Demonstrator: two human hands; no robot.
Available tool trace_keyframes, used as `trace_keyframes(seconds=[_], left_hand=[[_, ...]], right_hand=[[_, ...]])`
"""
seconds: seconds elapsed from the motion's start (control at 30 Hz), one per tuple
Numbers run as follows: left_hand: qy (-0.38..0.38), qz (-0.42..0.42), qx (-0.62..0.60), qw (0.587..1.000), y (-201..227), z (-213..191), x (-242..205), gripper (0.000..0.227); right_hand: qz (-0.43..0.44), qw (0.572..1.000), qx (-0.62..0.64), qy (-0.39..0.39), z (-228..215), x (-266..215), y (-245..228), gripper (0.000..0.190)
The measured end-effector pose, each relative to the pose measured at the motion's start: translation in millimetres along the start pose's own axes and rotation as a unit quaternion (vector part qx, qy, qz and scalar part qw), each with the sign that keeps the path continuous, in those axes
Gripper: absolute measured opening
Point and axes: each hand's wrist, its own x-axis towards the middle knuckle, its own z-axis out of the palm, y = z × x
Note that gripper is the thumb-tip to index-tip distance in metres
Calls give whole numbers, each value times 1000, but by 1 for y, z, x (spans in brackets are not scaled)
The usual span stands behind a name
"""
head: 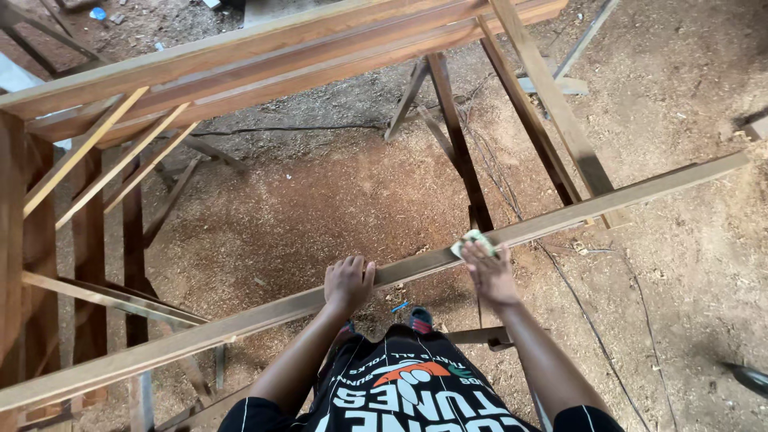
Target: The person sands the surfaces and edges of a large wooden frame using a small piece of sandpaper held in their hand.
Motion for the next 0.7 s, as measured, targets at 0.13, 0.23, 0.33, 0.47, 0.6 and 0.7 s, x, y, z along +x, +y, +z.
trace_keyframes(seconds=[0.13, 0.23, 0.33, 0.47, 0.6, 0.7], left_hand=[[-35, -24, 10, 999, 3, -3, 3, 42], [-23, -23, 13, 999, 4, -2, 1, 43], [-19, -22, 21, 999, 4, -3, 1, 43], [-16, -24, 28, 999, 5, -3, 1, 43], [-46, -42, 30, 998, 8, -5, 3, 46], [-43, -50, 23, 998, 9, -6, 5, 47]], right_hand=[[142, 989, -21, -41, -3, -1, 73, 38], [138, 984, -84, 77, -4, 6, 79, 33], [202, 976, 54, 57, -3, 21, 39, 35], [-18, 994, 65, 87, -10, 19, -2, 31], [118, 963, 243, 16, -4, 31, 42, 30], [174, 984, -20, 33, -25, 24, 85, 35]])
